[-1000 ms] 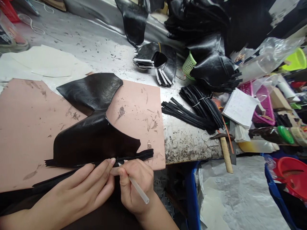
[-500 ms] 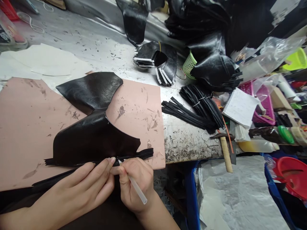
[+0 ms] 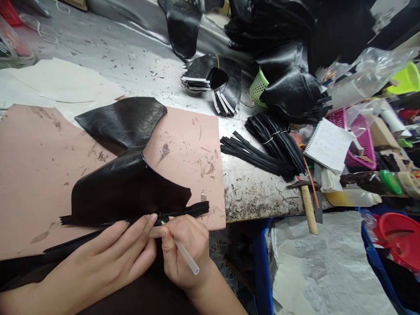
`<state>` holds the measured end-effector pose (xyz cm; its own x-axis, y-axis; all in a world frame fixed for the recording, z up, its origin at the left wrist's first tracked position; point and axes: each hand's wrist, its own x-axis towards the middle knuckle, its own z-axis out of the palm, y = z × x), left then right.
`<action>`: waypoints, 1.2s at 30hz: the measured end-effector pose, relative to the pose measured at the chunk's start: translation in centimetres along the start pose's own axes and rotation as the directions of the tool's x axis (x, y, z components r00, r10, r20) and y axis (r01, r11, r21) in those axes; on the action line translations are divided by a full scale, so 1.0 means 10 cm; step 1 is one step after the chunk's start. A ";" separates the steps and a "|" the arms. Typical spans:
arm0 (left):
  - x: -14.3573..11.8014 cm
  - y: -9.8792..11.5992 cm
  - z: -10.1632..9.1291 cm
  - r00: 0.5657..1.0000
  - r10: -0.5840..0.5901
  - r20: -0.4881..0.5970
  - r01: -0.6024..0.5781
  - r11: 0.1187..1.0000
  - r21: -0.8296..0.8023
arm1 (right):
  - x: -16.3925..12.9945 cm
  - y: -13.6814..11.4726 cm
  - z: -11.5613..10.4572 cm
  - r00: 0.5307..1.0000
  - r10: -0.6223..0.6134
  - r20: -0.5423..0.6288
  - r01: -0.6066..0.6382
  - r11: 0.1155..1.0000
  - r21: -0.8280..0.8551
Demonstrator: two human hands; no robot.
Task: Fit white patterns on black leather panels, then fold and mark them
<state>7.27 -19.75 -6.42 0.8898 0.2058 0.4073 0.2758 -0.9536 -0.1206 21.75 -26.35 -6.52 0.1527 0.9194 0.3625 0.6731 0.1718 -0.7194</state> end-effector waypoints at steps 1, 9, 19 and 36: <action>0.00 0.00 0.00 1.000 0.003 0.004 -0.003 1.000 0.003 | 0.00 0.00 0.00 1.000 0.001 -0.002 -0.001 1.000 0.000; -0.01 0.02 0.00 1.000 0.005 0.005 -0.005 1.000 0.011 | -0.02 0.01 0.00 1.000 -0.002 -0.010 0.002 1.000 0.006; -0.01 0.02 0.01 1.000 0.007 0.019 -0.007 1.000 0.000 | 0.00 0.01 0.01 0.999 0.015 -0.039 -0.015 1.000 0.011; 0.00 0.03 0.01 0.998 0.017 0.056 -0.013 0.997 -0.075 | -0.12 0.02 0.06 0.800 0.254 -0.543 -0.007 0.910 0.415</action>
<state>7.37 -20.07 -6.54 0.9135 0.2015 0.3535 0.2361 -0.9700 -0.0572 21.29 -27.18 -7.49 0.6861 0.5873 0.4294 0.3110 0.2968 -0.9029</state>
